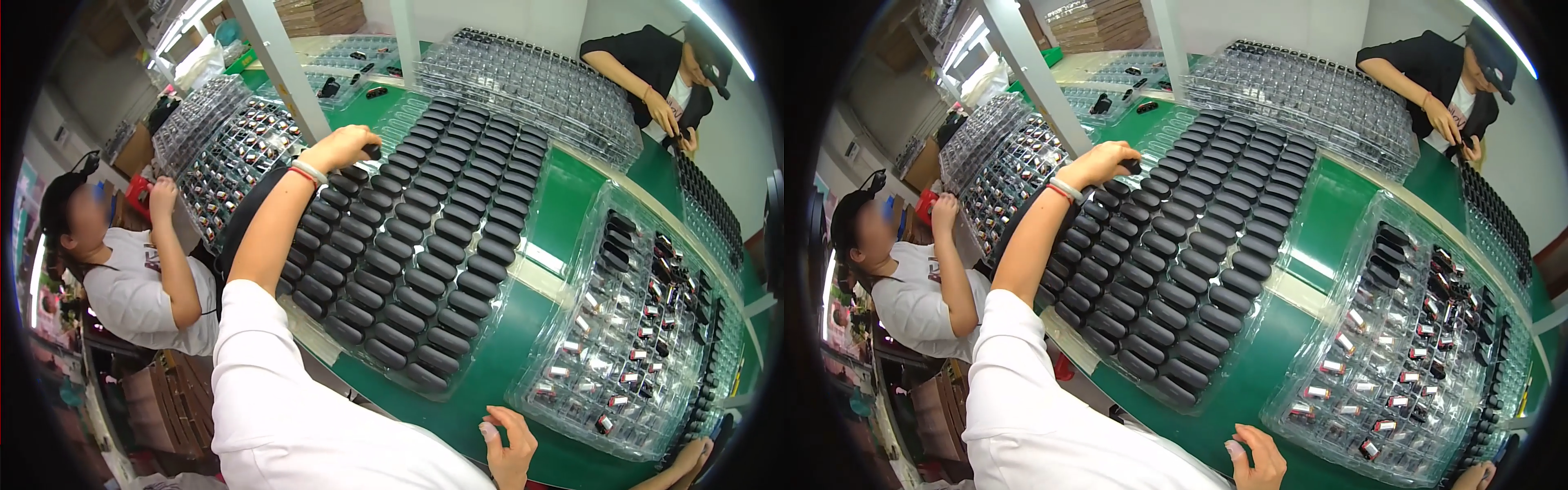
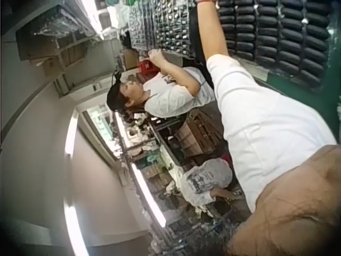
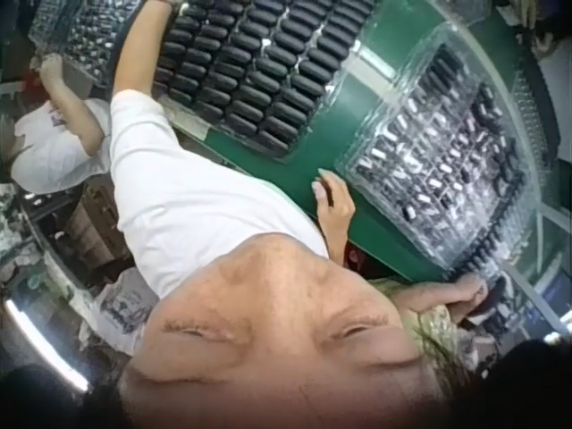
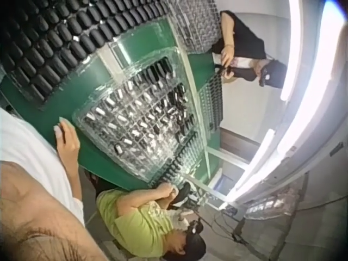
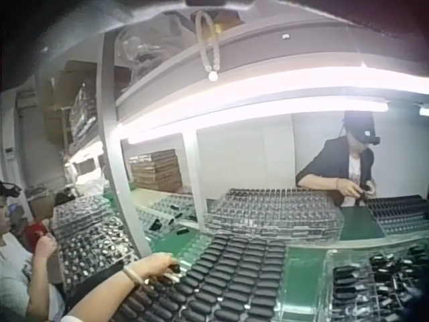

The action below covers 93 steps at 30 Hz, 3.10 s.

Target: The person assembles earbud components by hand, placing circuit boards and earbuds into earbud cases on a production line.

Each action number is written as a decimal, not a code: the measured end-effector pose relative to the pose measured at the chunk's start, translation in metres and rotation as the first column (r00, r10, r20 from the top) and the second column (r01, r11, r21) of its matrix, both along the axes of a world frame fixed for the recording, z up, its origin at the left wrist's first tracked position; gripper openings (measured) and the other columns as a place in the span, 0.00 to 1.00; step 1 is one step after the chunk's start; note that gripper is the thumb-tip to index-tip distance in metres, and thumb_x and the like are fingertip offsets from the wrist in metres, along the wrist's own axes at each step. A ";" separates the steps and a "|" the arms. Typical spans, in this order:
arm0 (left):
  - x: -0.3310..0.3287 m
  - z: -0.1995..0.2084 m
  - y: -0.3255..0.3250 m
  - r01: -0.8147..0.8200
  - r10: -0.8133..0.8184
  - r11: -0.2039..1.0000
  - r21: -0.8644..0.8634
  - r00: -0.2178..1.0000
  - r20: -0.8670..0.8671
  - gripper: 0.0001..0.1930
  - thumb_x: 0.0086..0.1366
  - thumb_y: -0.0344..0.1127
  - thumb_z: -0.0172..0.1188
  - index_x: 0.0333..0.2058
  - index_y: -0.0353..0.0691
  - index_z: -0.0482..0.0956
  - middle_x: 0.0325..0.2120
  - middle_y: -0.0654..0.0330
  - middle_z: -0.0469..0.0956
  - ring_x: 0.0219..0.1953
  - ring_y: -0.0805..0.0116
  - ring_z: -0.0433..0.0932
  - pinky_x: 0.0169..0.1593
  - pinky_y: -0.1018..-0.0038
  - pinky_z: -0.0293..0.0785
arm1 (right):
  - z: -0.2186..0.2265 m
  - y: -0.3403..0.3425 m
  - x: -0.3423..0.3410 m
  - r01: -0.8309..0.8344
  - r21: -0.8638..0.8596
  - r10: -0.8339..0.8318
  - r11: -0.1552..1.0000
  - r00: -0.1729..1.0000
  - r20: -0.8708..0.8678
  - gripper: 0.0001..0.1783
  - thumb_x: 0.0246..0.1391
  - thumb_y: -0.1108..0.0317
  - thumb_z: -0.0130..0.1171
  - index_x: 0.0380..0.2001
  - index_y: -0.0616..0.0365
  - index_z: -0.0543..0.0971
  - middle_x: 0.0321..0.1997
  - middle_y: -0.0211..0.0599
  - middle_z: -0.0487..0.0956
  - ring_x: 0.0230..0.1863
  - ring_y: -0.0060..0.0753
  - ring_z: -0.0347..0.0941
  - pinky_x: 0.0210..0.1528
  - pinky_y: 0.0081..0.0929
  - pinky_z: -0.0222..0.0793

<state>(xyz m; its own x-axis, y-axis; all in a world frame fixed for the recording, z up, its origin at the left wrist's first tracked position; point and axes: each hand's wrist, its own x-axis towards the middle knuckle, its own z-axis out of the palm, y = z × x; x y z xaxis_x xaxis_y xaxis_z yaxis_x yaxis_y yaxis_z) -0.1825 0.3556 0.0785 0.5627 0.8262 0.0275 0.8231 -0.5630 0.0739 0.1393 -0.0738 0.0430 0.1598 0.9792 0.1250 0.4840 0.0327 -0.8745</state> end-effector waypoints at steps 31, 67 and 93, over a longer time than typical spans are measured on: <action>0.466 -0.030 0.039 0.830 -0.802 0.521 -0.199 0.556 0.220 0.08 0.45 0.34 0.65 0.26 0.40 0.83 0.21 0.58 0.80 0.24 0.67 0.79 0.33 0.72 0.74 | -0.009 -0.015 0.020 -0.018 -0.067 0.018 0.998 1.000 -0.012 0.14 0.50 0.67 0.60 0.39 0.62 0.77 0.41 0.39 0.79 0.40 0.37 0.76 0.42 0.29 0.73; 0.181 0.020 -0.254 0.516 0.556 -0.079 -0.853 0.733 0.391 0.36 0.54 0.38 0.65 0.56 0.26 0.58 0.35 0.52 0.71 0.36 0.57 0.78 0.31 0.70 0.80 | 0.052 -0.054 0.172 0.383 -0.116 -0.354 0.917 0.911 0.209 0.06 0.50 0.75 0.55 0.33 0.65 0.75 0.39 0.38 0.73 0.35 0.30 0.72 0.35 0.23 0.68; 0.170 -0.074 -0.349 0.705 0.657 -0.101 -0.702 0.578 0.485 0.26 0.43 0.26 0.72 0.42 0.32 0.72 0.34 0.57 0.79 0.35 0.72 0.79 0.39 0.77 0.77 | -0.003 -0.098 0.060 0.498 0.038 -0.436 0.866 0.717 0.544 0.20 0.40 0.65 0.68 0.34 0.66 0.74 0.36 0.43 0.74 0.33 0.42 0.72 0.34 0.31 0.70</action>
<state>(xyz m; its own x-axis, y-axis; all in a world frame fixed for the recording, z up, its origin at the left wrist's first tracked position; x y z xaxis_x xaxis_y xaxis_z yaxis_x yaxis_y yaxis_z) -0.0126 0.0071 0.0048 0.8959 0.3062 -0.3219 0.0485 0.6529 0.7559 0.1990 -0.1723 0.0399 0.5413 0.8091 0.2287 0.7898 -0.3960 -0.4685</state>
